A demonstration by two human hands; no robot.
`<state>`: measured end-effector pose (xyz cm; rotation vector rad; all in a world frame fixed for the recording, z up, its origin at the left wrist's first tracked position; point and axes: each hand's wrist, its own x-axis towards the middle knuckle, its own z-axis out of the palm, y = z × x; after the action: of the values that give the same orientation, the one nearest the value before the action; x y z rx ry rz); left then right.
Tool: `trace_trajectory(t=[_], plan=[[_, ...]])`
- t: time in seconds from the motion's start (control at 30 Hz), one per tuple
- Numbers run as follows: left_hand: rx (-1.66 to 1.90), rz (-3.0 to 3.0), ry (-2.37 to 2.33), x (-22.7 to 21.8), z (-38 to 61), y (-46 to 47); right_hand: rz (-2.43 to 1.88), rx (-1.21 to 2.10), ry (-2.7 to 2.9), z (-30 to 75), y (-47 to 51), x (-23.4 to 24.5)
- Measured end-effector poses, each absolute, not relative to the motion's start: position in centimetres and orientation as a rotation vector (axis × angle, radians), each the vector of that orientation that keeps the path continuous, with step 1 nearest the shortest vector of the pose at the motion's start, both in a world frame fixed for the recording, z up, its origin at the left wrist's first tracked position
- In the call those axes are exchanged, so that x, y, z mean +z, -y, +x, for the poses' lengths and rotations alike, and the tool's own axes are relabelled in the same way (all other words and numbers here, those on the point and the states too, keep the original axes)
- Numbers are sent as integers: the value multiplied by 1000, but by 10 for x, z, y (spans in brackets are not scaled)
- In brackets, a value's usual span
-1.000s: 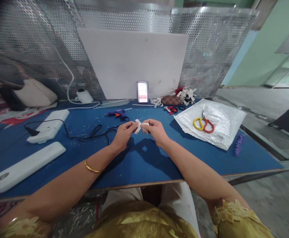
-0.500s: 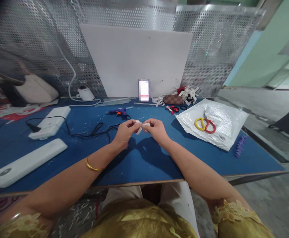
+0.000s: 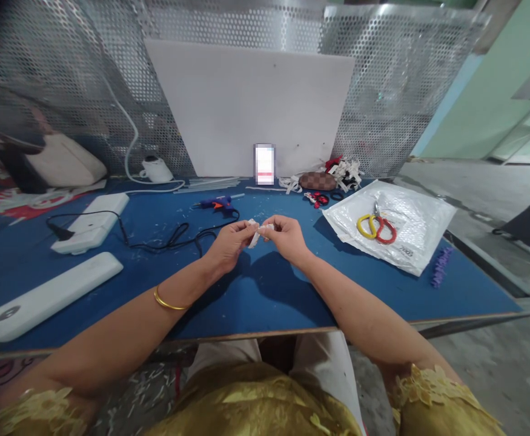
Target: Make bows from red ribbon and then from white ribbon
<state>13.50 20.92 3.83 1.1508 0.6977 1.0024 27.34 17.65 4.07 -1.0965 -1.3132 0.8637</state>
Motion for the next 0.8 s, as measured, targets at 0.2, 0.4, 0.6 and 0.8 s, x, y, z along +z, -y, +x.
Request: trace_trajectory(t=[0.2, 0.4, 0.6, 0.8], plan=[[701, 645, -602, 40, 134, -207, -938, 1004, 1275, 273, -174, 44], [586, 547, -578, 40, 131, -207, -917, 1100, 1347, 279, -174, 48], [992, 952, -750, 34, 137, -207, -1084, 926, 1357, 276, -178, 42], [994, 963, -746, 31, 140, -208, -1136, 800, 1460, 276, -177, 44]])
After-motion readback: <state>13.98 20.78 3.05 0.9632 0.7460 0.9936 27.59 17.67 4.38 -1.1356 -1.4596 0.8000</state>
